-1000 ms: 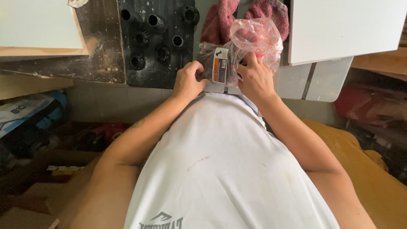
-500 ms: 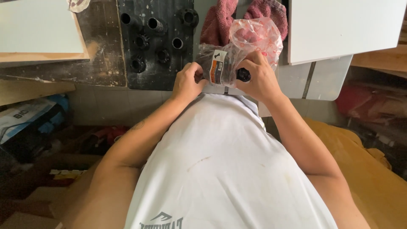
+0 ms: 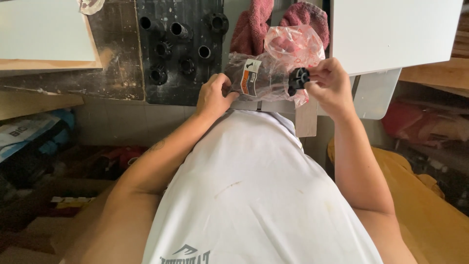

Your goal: The person removes various black plastic components from a clear plastic bag and handles them one by one at a workbench to check their features.

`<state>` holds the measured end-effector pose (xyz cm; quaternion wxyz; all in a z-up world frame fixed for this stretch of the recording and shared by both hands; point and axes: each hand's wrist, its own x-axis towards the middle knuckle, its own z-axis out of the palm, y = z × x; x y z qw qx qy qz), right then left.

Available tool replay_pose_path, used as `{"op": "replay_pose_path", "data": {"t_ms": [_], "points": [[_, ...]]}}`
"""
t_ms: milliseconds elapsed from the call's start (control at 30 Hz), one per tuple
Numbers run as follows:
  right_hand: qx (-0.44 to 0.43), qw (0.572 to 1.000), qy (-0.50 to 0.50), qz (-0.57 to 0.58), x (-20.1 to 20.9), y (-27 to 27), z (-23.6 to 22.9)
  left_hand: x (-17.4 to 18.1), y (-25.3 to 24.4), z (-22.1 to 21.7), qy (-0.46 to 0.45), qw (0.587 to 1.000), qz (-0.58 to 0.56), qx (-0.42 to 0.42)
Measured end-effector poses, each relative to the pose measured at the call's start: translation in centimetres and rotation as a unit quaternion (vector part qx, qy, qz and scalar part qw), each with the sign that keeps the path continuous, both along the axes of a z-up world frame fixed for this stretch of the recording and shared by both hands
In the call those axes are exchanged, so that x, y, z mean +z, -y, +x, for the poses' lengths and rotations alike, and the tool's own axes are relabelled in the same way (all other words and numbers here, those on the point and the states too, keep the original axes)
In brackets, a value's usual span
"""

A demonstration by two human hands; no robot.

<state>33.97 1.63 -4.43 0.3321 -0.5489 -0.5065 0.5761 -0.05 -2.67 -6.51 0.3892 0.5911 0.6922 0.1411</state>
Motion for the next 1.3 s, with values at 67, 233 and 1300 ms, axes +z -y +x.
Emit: {"op": "replay_pose_path", "data": {"t_ms": [67,233,1300], "points": [[-0.032,0.998,-0.045,-0.007,0.1,-0.3,1.4,0.0,0.0,0.0,-0.002,1.000,0.000,0.000],[-0.140,0.971,-0.184,-0.068,2.5,-0.1,2.9,0.0,0.2,-0.2,-0.004,1.000,0.026,-0.018],[0.046,0.993,-0.033,-0.103,7.2,3.3,-8.0,-0.6,-8.1,-23.4,-0.186,0.950,0.110,0.225]]}}
